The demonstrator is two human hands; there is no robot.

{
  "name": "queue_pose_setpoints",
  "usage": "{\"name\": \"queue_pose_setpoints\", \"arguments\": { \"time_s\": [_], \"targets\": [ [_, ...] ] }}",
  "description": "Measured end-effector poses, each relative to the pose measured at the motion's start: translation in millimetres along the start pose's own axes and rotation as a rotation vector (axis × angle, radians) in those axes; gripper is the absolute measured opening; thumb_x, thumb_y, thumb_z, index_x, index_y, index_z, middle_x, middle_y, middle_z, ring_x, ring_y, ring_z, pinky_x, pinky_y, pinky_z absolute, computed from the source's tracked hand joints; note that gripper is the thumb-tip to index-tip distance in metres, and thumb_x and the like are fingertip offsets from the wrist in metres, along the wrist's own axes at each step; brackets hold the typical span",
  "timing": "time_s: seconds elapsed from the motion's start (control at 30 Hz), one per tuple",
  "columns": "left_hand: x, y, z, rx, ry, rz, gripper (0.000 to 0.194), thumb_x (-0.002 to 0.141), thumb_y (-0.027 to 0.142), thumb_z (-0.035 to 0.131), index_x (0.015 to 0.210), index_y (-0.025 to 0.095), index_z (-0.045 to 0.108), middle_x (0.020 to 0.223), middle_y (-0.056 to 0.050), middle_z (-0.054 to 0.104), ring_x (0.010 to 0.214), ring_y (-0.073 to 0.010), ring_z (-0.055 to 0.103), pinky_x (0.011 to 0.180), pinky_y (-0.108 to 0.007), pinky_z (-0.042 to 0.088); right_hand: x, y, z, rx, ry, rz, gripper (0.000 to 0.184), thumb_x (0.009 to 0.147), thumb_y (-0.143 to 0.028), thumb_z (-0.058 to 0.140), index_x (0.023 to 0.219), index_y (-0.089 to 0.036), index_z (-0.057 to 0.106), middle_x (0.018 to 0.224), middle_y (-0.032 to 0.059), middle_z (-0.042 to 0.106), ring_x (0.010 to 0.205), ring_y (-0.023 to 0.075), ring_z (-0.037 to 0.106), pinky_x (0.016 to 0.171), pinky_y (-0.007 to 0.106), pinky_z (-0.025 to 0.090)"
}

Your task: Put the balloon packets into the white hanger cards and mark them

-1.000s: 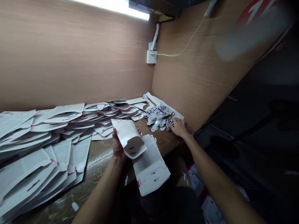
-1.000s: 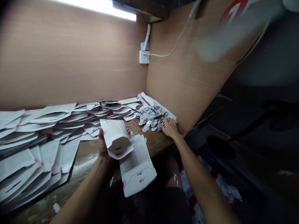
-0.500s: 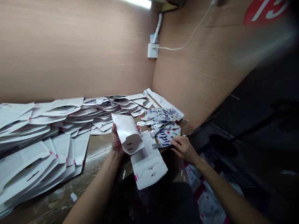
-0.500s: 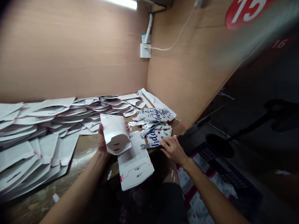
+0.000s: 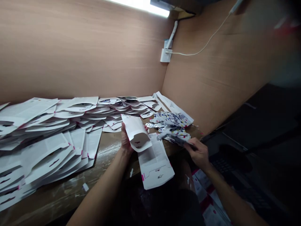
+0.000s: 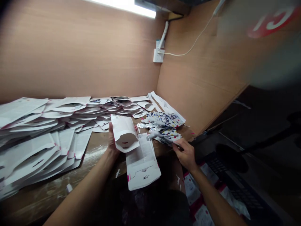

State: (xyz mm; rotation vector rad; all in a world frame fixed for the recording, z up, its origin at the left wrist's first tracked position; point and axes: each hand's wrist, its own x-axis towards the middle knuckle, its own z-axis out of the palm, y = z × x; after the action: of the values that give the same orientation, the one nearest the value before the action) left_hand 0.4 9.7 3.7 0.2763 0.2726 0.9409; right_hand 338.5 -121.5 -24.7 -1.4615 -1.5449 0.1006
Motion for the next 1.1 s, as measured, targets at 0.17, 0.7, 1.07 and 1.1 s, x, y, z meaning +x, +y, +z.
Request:
{"name": "queue_pose_setpoints", "arguments": {
  "time_s": [0.17, 0.7, 1.07, 1.1],
  "targets": [
    [1.1, -3.0, -1.0, -0.005, 0.015, 0.005, 0.111, 0.079, 0.093, 0.057, 0.151, 0.009, 0.05, 0.128, -0.023, 0.073, 0.116, -0.0378, 0.072, 0.102, -0.057, 0.058, 19.5, -65.1, 33.8, 0.351, 0.331, 0.271, 0.028, 0.091, -0.048, 0.068, 0.094, -0.02, 0.067, 0.082, 0.0029, 0.071, 0.079, 0.025, 0.069, 0.076, 0.039, 0.058],
    [0.6, -8.9, 1.0, -0.05, 0.122, 0.178, 0.089, 0.086, 0.086, 0.058, 0.13, 0.009, 0.064, 0.097, -0.018, 0.077, 0.086, -0.0336, 0.077, 0.088, -0.057, 0.064, 1.1, -153.0, 89.4, -0.262, -0.32, -0.706, 0.027, 0.102, -0.007, 0.049, 0.12, -0.014, 0.069, 0.131, 0.0162, 0.074, 0.123, 0.0342, 0.07, 0.104, 0.052, 0.06],
    [-5.2, -14.7, 5.9, -0.066, 0.067, 0.11, 0.087, 0.08, 0.085, 0.062, 0.132, 0.015, 0.066, 0.106, -0.017, 0.079, 0.096, -0.0393, 0.077, 0.09, -0.059, 0.062, -6.5, -166.1, 142.4, -0.084, -0.386, -0.554, 0.06, 0.092, -0.001, 0.044, 0.149, -0.014, 0.057, 0.142, 0.0176, 0.067, 0.134, 0.032, 0.062, 0.116, 0.054, 0.051],
    [-4.2, -14.1, 4.7, -0.07, 0.047, 0.124, 0.087, 0.08, 0.085, 0.062, 0.132, 0.015, 0.067, 0.106, -0.017, 0.079, 0.097, -0.0394, 0.077, 0.091, -0.06, 0.061, -4.2, -165.9, 143.6, -0.093, -0.408, -0.517, 0.062, 0.091, 0.0, 0.043, 0.15, -0.014, 0.056, 0.143, 0.0178, 0.066, 0.134, 0.0319, 0.062, 0.116, 0.054, 0.051]
  ]
}}
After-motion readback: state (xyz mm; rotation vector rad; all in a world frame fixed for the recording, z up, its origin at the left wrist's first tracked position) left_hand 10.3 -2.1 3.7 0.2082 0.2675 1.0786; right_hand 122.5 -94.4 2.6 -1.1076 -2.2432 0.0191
